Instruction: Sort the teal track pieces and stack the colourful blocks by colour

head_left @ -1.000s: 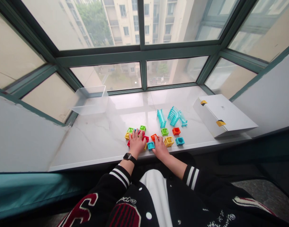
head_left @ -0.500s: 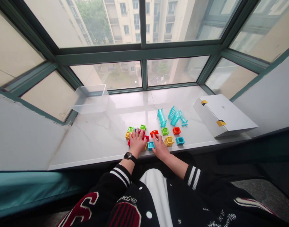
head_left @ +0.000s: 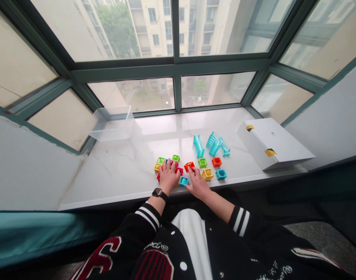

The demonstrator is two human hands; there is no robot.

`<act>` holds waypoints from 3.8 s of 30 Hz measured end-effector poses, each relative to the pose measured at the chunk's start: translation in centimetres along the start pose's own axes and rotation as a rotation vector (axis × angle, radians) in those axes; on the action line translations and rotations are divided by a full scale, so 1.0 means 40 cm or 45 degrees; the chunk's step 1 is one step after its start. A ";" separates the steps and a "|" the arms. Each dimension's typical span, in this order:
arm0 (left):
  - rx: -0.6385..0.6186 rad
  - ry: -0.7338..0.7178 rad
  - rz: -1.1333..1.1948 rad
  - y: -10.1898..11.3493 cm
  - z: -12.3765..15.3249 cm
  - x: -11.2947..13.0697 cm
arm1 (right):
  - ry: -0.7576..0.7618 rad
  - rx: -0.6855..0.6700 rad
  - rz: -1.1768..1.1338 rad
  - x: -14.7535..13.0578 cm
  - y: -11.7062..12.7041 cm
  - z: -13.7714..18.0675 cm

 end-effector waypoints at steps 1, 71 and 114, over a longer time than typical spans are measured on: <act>-0.001 0.002 0.000 -0.002 -0.001 0.000 | 0.011 0.014 -0.024 0.000 0.004 0.001; 0.075 -0.333 1.408 0.239 0.076 0.137 | 0.388 0.379 -0.533 -0.036 0.232 0.032; 0.054 -0.070 0.254 -0.005 0.009 0.033 | -0.018 0.573 -0.359 0.162 0.285 0.091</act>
Point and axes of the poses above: each hand's wrist, its own z-axis away from the middle knuckle, its own y-axis out of the back of the hand, x = y × z, the point moved 2 cm from there along -z, towards the middle knuckle, and after that the axes turned 2 degrees about -x, right-handed, at the moved point
